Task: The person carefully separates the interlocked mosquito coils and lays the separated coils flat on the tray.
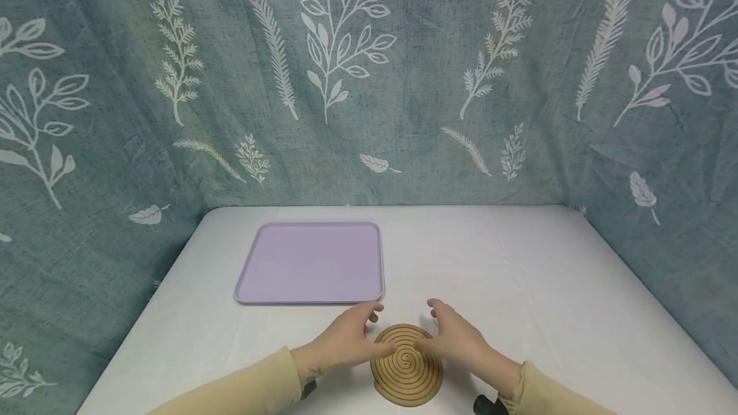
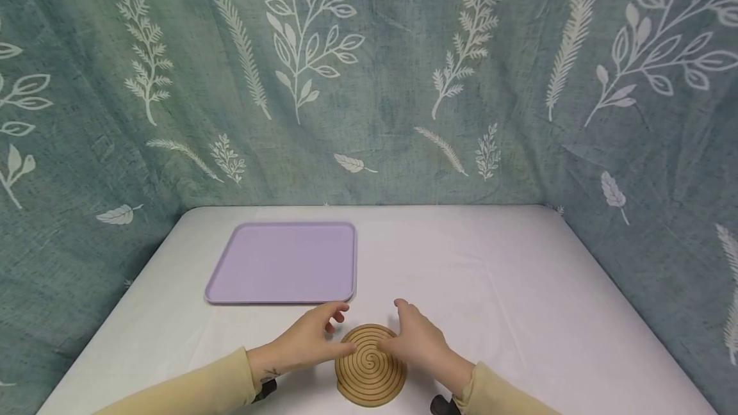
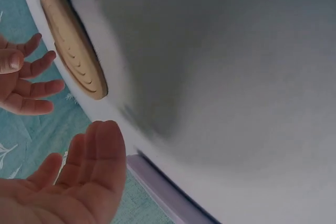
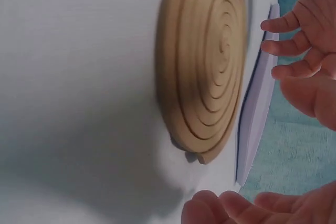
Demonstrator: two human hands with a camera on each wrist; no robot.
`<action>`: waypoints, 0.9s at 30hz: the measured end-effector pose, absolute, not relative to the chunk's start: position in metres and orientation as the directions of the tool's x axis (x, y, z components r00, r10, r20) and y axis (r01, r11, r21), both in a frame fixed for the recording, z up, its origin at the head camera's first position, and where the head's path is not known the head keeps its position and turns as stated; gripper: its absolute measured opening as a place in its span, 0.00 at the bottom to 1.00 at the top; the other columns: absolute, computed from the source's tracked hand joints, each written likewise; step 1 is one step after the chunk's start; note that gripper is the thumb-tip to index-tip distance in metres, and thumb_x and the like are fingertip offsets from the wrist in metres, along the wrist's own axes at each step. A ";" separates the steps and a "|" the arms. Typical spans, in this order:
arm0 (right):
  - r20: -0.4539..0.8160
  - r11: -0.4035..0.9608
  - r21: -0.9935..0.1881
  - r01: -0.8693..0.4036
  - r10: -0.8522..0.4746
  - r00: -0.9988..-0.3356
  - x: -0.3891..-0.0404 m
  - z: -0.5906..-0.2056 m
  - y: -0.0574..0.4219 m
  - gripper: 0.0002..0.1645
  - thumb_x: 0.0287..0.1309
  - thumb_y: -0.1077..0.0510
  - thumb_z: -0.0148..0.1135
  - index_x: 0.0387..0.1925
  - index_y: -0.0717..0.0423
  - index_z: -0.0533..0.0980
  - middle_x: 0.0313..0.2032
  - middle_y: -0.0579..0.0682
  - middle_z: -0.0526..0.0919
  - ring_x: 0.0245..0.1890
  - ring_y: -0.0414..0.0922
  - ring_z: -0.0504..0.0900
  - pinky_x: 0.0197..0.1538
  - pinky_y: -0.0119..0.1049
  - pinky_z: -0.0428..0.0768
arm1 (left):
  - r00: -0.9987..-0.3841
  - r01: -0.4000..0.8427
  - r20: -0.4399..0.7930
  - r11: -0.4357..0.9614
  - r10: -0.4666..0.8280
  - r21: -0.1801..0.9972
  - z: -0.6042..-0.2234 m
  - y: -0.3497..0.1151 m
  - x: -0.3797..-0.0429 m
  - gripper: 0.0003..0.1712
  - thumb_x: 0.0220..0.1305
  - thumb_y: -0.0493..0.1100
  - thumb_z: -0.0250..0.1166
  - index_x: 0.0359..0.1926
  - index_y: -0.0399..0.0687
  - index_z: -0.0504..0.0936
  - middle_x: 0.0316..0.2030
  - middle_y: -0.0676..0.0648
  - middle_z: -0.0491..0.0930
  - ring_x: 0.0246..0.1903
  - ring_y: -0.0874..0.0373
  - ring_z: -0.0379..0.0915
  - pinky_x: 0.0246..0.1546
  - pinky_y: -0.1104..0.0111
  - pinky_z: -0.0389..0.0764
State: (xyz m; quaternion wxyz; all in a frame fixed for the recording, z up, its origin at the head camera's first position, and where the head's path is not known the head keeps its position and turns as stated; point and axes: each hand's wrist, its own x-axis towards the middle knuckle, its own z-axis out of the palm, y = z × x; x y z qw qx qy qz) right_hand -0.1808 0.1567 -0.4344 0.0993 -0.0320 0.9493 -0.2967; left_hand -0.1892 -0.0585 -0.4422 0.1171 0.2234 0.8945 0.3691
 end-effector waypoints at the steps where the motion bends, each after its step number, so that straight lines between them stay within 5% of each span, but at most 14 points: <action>1: -0.171 0.828 -0.560 -0.009 -0.126 -0.977 -0.179 -0.435 0.156 0.52 0.38 0.49 0.73 0.62 0.67 0.61 0.54 0.65 0.74 0.54 0.63 0.73 0.48 0.61 0.74 | -0.871 0.325 -0.047 0.646 0.489 0.691 -0.444 -0.058 -0.189 0.45 0.47 0.63 0.67 0.61 0.42 0.67 0.49 0.43 0.75 0.45 0.51 0.74 0.42 0.62 0.77; 10: -0.173 0.868 -0.494 -0.055 -0.160 -0.972 -0.173 -0.441 0.154 0.53 0.36 0.45 0.73 0.60 0.71 0.63 0.55 0.71 0.71 0.55 0.67 0.70 0.46 0.66 0.73 | -0.847 0.447 -0.038 0.748 0.531 0.490 -0.452 -0.056 -0.186 0.48 0.44 0.66 0.67 0.59 0.39 0.69 0.47 0.46 0.75 0.46 0.53 0.74 0.48 0.60 0.77; 17: -0.192 0.876 -0.478 -0.068 -0.179 -0.965 -0.171 -0.445 0.152 0.56 0.33 0.40 0.74 0.57 0.74 0.65 0.50 0.73 0.73 0.49 0.68 0.75 0.40 0.64 0.76 | -0.861 0.428 -0.086 0.805 0.502 0.410 -0.456 -0.052 -0.186 0.49 0.39 0.69 0.68 0.51 0.33 0.74 0.34 0.47 0.75 0.31 0.57 0.73 0.33 0.67 0.78; 21: -0.204 0.880 -0.471 -0.064 -0.179 -0.962 -0.172 -0.447 0.151 0.56 0.31 0.40 0.75 0.55 0.73 0.66 0.45 0.69 0.75 0.44 0.64 0.78 0.37 0.60 0.78 | -0.859 0.418 -0.117 0.813 0.499 0.404 -0.459 -0.051 -0.187 0.44 0.36 0.70 0.69 0.42 0.36 0.77 0.26 0.52 0.70 0.23 0.62 0.66 0.23 0.71 0.72; 27: -0.239 0.866 -0.498 -0.043 -0.185 -0.953 -0.176 -0.450 0.150 0.44 0.29 0.45 0.77 0.46 0.69 0.71 0.32 0.55 0.74 0.31 0.49 0.78 0.28 0.48 0.80 | -0.842 0.438 -0.130 0.804 0.524 0.403 -0.464 -0.050 -0.187 0.43 0.33 0.69 0.72 0.40 0.39 0.78 0.25 0.53 0.70 0.22 0.64 0.66 0.22 0.73 0.71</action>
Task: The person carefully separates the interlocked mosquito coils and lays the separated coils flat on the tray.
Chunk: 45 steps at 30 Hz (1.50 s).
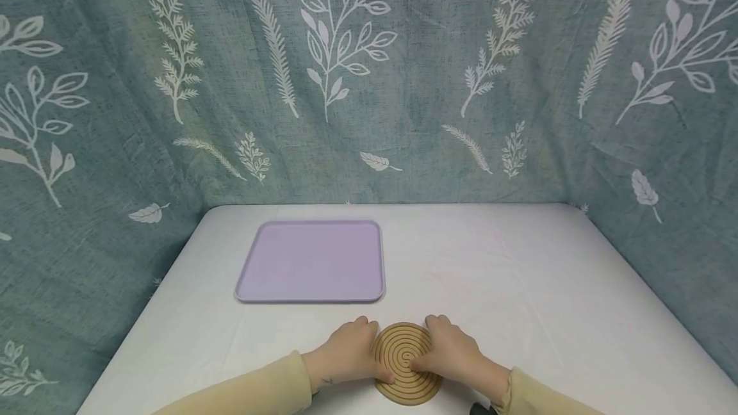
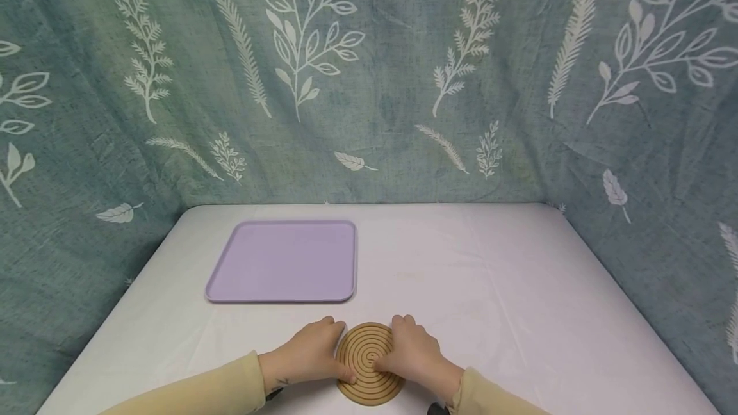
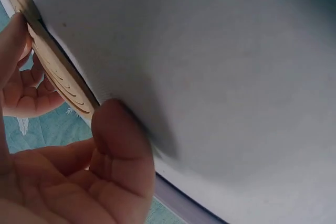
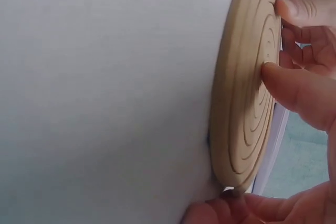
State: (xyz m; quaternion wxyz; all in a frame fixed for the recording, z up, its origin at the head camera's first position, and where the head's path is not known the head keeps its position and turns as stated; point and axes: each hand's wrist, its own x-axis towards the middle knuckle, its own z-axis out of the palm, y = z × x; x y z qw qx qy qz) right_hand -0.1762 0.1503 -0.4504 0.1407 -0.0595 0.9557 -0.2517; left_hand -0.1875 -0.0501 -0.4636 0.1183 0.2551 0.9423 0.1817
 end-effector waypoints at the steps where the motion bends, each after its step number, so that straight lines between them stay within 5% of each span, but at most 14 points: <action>1: -0.248 0.859 -0.510 -0.033 -0.184 -0.951 -0.177 -0.451 0.150 0.43 0.29 0.46 0.77 0.45 0.68 0.71 0.31 0.54 0.74 0.30 0.48 0.78 0.28 0.47 0.80 | -0.839 0.444 -0.129 0.802 0.528 0.400 -0.464 -0.050 -0.188 0.42 0.33 0.69 0.72 0.40 0.40 0.78 0.25 0.54 0.70 0.22 0.64 0.66 0.22 0.73 0.71; 14: -0.302 0.770 -0.636 0.055 -0.183 -0.935 -0.185 -0.449 0.152 0.30 0.28 0.56 0.76 0.36 0.65 0.74 0.27 0.51 0.75 0.28 0.44 0.77 0.34 0.41 0.81 | -0.825 0.440 -0.141 0.780 0.547 0.445 -0.462 -0.050 -0.188 0.41 0.34 0.65 0.74 0.44 0.41 0.77 0.26 0.56 0.71 0.24 0.66 0.66 0.25 0.75 0.71; 23: -0.271 0.638 -0.768 0.055 -0.245 -0.931 -0.183 -0.449 0.154 0.25 0.34 0.64 0.73 0.36 0.62 0.70 0.28 0.50 0.77 0.29 0.42 0.78 0.34 0.36 0.81 | -0.836 0.382 -0.128 0.734 0.533 0.561 -0.462 -0.053 -0.191 0.42 0.30 0.57 0.78 0.48 0.42 0.75 0.31 0.58 0.75 0.30 0.67 0.69 0.36 0.72 0.75; 35: -0.276 0.401 -0.907 0.131 -0.330 -0.903 -0.183 -0.445 0.155 0.20 0.45 0.68 0.66 0.39 0.64 0.68 0.25 0.52 0.82 0.24 0.41 0.83 0.31 0.34 0.82 | -0.852 0.204 -0.173 0.619 0.494 0.758 -0.458 -0.059 -0.194 0.22 0.32 0.44 0.78 0.31 0.48 0.77 0.23 0.56 0.75 0.22 0.64 0.70 0.25 0.74 0.72; 45: -0.234 0.308 -0.942 0.136 -0.307 -0.923 -0.185 -0.447 0.155 0.21 0.47 0.67 0.66 0.42 0.66 0.67 0.29 0.54 0.84 0.26 0.43 0.83 0.32 0.36 0.83 | -0.833 0.028 -0.237 0.467 0.499 0.884 -0.457 -0.062 -0.198 0.19 0.47 0.37 0.71 0.42 0.37 0.78 0.26 0.49 0.80 0.23 0.59 0.78 0.23 0.70 0.81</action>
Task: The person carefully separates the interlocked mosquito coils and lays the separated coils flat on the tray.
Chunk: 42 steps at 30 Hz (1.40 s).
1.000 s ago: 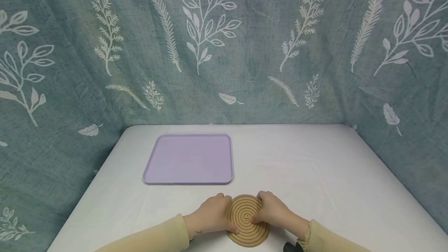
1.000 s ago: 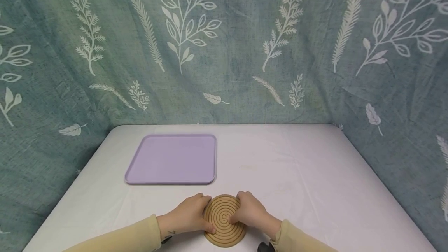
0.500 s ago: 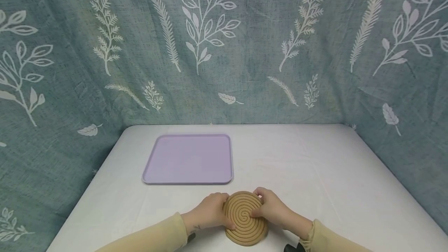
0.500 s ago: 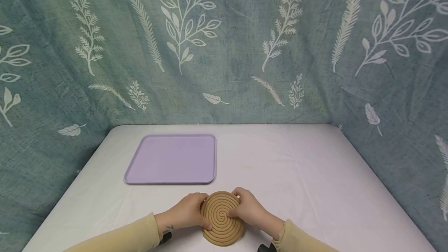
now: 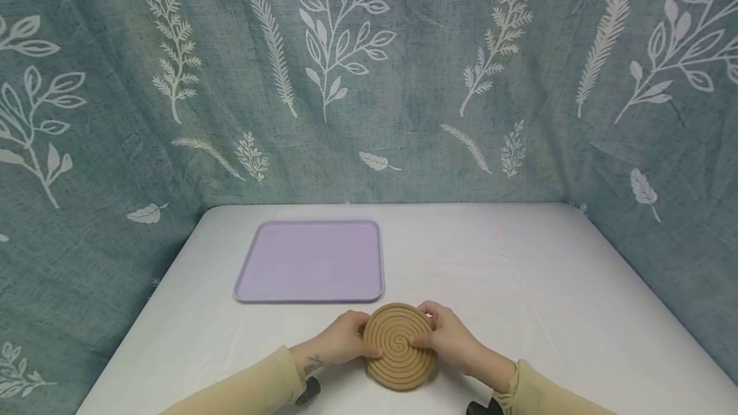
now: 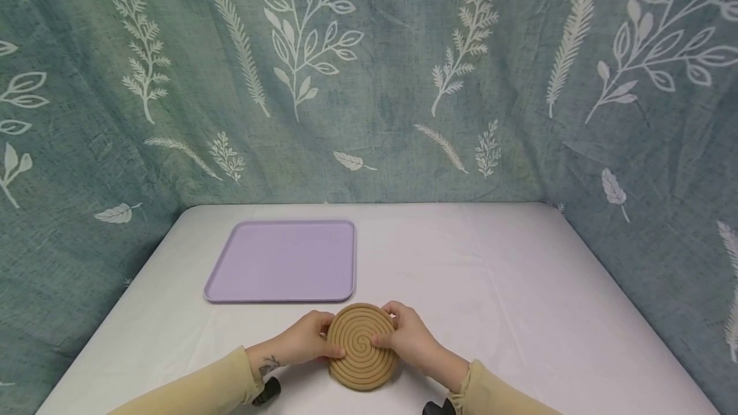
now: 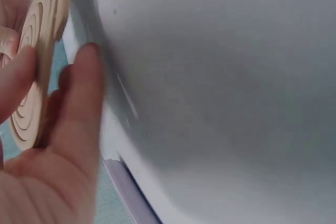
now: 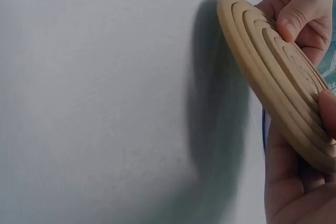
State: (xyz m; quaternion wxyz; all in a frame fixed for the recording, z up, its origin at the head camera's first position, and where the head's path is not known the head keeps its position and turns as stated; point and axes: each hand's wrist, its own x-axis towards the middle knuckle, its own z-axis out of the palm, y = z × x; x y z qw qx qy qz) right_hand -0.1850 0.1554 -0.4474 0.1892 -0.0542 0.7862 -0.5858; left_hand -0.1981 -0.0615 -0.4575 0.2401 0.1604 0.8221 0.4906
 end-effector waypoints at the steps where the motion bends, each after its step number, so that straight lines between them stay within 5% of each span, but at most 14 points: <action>1: -0.227 0.304 -0.943 0.133 -0.301 -0.926 -0.185 -0.447 0.155 0.21 0.47 0.67 0.66 0.42 0.66 0.67 0.29 0.53 0.84 0.26 0.43 0.83 0.32 0.36 0.83 | -0.830 0.012 -0.236 0.438 0.505 0.899 -0.457 -0.061 -0.198 0.18 0.49 0.36 0.70 0.42 0.35 0.78 0.26 0.47 0.81 0.24 0.58 0.79 0.24 0.69 0.82; 6: -0.213 0.265 -0.954 0.142 -0.264 -0.941 -0.185 -0.445 0.155 0.22 0.47 0.66 0.66 0.43 0.70 0.69 0.28 0.51 0.83 0.27 0.41 0.83 0.34 0.34 0.82 | -0.832 -0.052 -0.212 0.309 0.513 0.950 -0.454 -0.061 -0.199 0.14 0.54 0.32 0.65 0.42 0.32 0.76 0.28 0.40 0.83 0.25 0.51 0.82 0.24 0.65 0.83; 16: -0.254 0.173 -0.962 0.211 -0.287 -0.924 -0.191 -0.440 0.157 0.24 0.53 0.61 0.63 0.47 0.75 0.71 0.31 0.53 0.85 0.29 0.43 0.85 0.35 0.37 0.83 | -0.863 -0.076 -0.184 0.241 0.470 0.968 -0.449 -0.063 -0.206 0.20 0.55 0.32 0.65 0.49 0.30 0.75 0.30 0.42 0.82 0.27 0.52 0.82 0.26 0.64 0.83; 42: 0.072 0.139 -0.985 -0.105 -0.225 -0.972 -0.243 -0.348 0.142 0.18 0.57 0.64 0.59 0.46 0.74 0.72 0.30 0.49 0.85 0.30 0.38 0.84 0.37 0.35 0.83 | -0.929 0.166 0.086 0.199 0.360 0.966 -0.348 -0.071 -0.249 0.18 0.60 0.33 0.61 0.52 0.33 0.75 0.38 0.36 0.81 0.32 0.57 0.81 0.31 0.64 0.83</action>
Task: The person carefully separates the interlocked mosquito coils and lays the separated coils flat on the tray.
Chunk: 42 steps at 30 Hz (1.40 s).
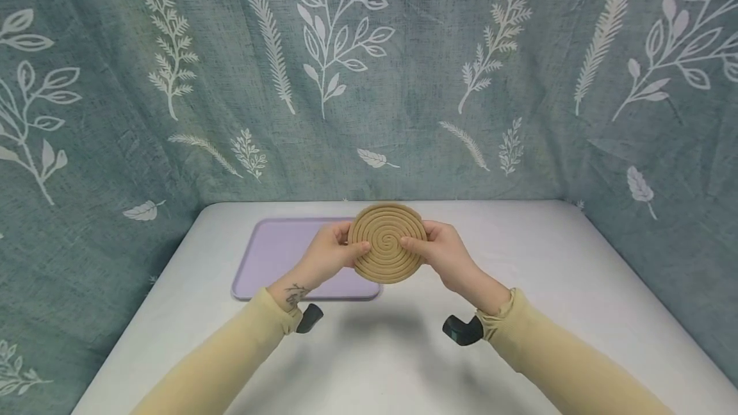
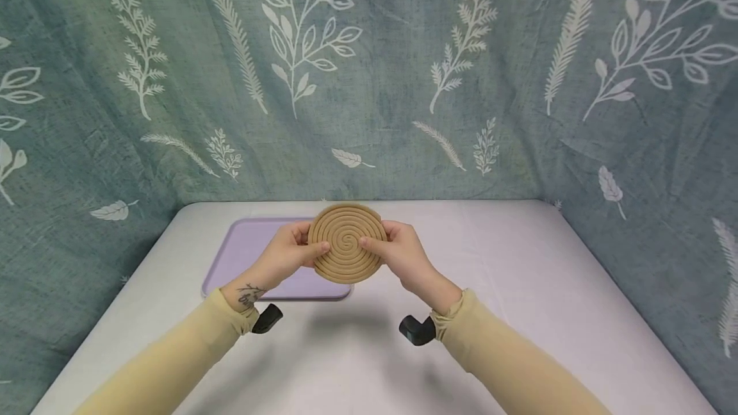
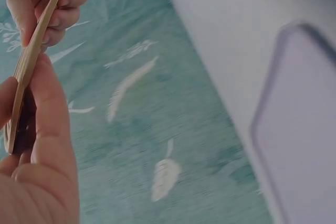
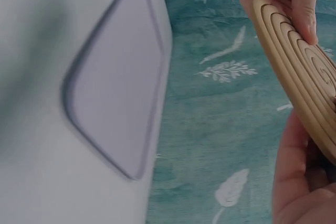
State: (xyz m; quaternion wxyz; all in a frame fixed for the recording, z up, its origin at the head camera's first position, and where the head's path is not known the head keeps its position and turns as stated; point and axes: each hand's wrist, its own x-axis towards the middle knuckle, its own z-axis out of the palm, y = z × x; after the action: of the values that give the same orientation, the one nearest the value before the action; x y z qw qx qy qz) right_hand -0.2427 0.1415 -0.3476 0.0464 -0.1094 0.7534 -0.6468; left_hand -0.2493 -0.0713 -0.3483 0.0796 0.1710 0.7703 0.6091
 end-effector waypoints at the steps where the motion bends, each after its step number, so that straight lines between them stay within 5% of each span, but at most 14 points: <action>1: 0.087 0.135 -0.984 -0.120 -0.226 -0.970 -0.244 -0.343 0.141 0.18 0.57 0.64 0.59 0.47 0.74 0.72 0.30 0.49 0.85 0.30 0.38 0.84 0.37 0.35 0.83 | -0.928 0.184 0.104 0.196 0.358 0.963 -0.344 -0.072 -0.250 0.18 0.60 0.33 0.61 0.51 0.33 0.75 0.38 0.36 0.81 0.32 0.57 0.81 0.31 0.64 0.83; 18: 0.173 0.105 -0.974 -0.199 -0.214 -0.961 -0.250 -0.310 0.140 0.18 0.57 0.66 0.60 0.47 0.75 0.72 0.26 0.42 0.84 0.28 0.36 0.84 0.35 0.31 0.82 | -0.907 0.301 0.232 0.155 0.350 0.941 -0.312 -0.072 -0.253 0.17 0.59 0.33 0.62 0.50 0.32 0.75 0.38 0.34 0.81 0.29 0.62 0.79 0.28 0.65 0.83; 27: 0.201 0.133 -0.964 -0.232 -0.214 -0.956 -0.249 -0.312 0.137 0.17 0.57 0.66 0.59 0.46 0.75 0.73 0.31 0.51 0.85 0.29 0.36 0.84 0.36 0.32 0.82 | -0.917 0.340 0.267 0.232 0.297 0.911 -0.315 -0.069 -0.257 0.16 0.56 0.38 0.66 0.46 0.37 0.79 0.32 0.39 0.83 0.25 0.60 0.79 0.23 0.68 0.80; 35: 0.353 0.213 -0.896 -0.389 -0.187 -0.917 -0.248 -0.315 0.131 0.14 0.55 0.67 0.62 0.43 0.71 0.76 0.36 0.67 0.83 0.30 0.37 0.84 0.34 0.33 0.83 | -0.927 0.365 0.319 0.270 0.200 0.891 -0.316 -0.064 -0.258 0.19 0.51 0.43 0.71 0.45 0.42 0.80 0.37 0.42 0.83 0.35 0.54 0.82 0.32 0.66 0.83; 42: 0.473 0.241 -0.824 -0.512 -0.205 -0.857 -0.246 -0.322 0.127 0.14 0.54 0.69 0.62 0.44 0.70 0.77 0.36 0.66 0.83 0.34 0.51 0.85 0.34 0.34 0.83 | -0.938 0.347 0.323 0.338 0.126 0.875 -0.319 -0.062 -0.259 0.19 0.49 0.45 0.72 0.43 0.44 0.80 0.35 0.46 0.83 0.34 0.56 0.81 0.32 0.66 0.83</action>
State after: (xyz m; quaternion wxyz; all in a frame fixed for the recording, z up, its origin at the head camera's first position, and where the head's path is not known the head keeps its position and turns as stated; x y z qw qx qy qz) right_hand -0.2460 0.1267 -0.3217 -0.1346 -0.2309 0.7761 -0.5711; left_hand -0.2587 -0.0618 -0.3193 -0.0989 0.1457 0.8118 0.5567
